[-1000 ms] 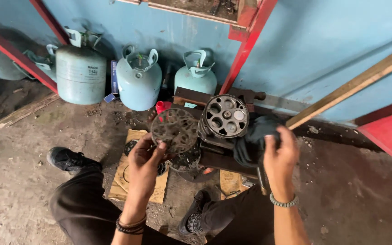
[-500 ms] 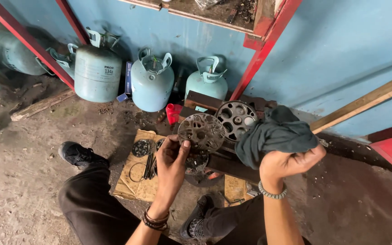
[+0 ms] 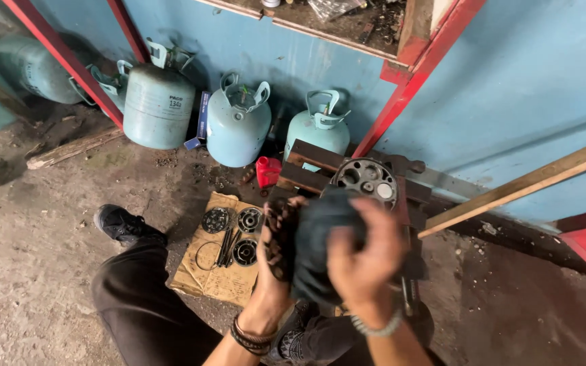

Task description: Disassembling and cleaning an automotive AC compressor

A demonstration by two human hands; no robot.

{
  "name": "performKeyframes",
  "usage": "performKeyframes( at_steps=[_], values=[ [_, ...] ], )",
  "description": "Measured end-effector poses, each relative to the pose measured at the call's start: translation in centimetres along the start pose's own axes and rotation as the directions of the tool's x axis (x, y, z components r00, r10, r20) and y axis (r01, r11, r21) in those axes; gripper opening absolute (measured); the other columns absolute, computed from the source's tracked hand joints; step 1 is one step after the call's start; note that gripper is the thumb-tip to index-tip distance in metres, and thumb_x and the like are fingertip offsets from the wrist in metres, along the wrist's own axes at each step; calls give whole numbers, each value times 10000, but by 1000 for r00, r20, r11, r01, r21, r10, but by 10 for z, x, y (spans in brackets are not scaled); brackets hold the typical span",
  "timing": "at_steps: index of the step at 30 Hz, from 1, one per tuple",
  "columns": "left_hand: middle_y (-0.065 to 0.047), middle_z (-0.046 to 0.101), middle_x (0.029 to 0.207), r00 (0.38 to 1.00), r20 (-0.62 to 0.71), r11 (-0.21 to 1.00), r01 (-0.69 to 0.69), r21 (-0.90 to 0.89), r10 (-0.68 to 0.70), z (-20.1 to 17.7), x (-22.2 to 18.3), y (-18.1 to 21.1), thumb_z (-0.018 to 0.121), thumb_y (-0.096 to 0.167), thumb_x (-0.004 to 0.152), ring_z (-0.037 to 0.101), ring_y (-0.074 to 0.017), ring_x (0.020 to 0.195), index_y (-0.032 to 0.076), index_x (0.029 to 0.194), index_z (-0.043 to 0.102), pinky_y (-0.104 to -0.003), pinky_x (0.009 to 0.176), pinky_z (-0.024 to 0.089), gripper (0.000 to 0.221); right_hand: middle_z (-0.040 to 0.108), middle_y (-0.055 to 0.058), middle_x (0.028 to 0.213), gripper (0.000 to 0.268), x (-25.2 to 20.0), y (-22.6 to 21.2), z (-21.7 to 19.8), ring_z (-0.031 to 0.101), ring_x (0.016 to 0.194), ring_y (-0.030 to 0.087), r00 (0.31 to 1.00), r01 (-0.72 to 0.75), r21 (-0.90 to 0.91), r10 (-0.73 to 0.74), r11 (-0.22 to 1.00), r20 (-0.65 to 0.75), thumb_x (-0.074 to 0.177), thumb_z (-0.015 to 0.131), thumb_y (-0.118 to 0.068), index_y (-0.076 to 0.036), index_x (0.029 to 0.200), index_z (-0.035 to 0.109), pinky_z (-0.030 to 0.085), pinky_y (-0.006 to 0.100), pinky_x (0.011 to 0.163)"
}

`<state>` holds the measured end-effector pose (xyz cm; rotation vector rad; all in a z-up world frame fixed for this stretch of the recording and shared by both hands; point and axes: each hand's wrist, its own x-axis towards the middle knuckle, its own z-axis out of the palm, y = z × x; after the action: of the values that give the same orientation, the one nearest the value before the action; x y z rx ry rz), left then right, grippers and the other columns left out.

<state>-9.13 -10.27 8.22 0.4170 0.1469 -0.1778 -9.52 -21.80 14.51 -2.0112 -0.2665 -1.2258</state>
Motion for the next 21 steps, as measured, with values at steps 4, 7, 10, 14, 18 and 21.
performKeyframes(
  at_steps=[4,7,10,14,18,21],
  values=[
    [-138,684,1221,991,-81,941,-77,330,110,24,-21,14,344,643,913,628,-264,1054,57,1243,646,-481,964,504,737,675,100,1148,355,-13,-41,22,622,976,241,923,108,136,-150,985,355,912,550,-245,-68,1207,636,462,424,904],
    [-132,685,1222,984,-86,938,-123,323,159,16,-26,19,344,640,923,626,-263,1064,61,1250,647,-482,973,498,730,649,136,1290,492,-24,-60,25,599,1030,274,816,78,149,-149,986,558,993,463,-395,-69,1310,652,378,476,977],
    [-125,685,1223,975,-84,932,-169,321,205,7,-29,24,345,636,935,624,-262,1076,66,1258,648,-482,983,490,722,676,125,1234,406,-40,-59,28,581,931,263,785,-4,201,-121,980,608,952,555,-282,-36,1243,696,405,429,927],
    [-114,686,1224,966,-66,925,-218,312,249,-5,-35,27,346,631,952,622,-260,1093,74,1271,650,-483,999,479,711,708,114,1138,344,-52,-62,25,569,833,214,763,-30,259,-145,965,630,940,571,-222,-26,1166,742,409,398,894],
    [-107,686,1225,962,-41,921,-246,303,270,-13,-37,23,347,628,964,620,-258,1105,79,1279,652,-483,1010,471,703,714,53,1081,259,-61,-52,22,553,783,189,735,-49,317,-181,947,653,895,647,-118,-43,1120,753,403,378,882],
    [-100,686,1226,957,-10,918,-273,289,288,-18,-37,15,348,625,975,618,-257,1117,83,1287,653,-483,1021,463,695,745,3,941,111,-77,-30,36,516,698,103,849,-38,364,-162,931,503,840,756,-124,-107,947,783,429,278,824]
  ],
)
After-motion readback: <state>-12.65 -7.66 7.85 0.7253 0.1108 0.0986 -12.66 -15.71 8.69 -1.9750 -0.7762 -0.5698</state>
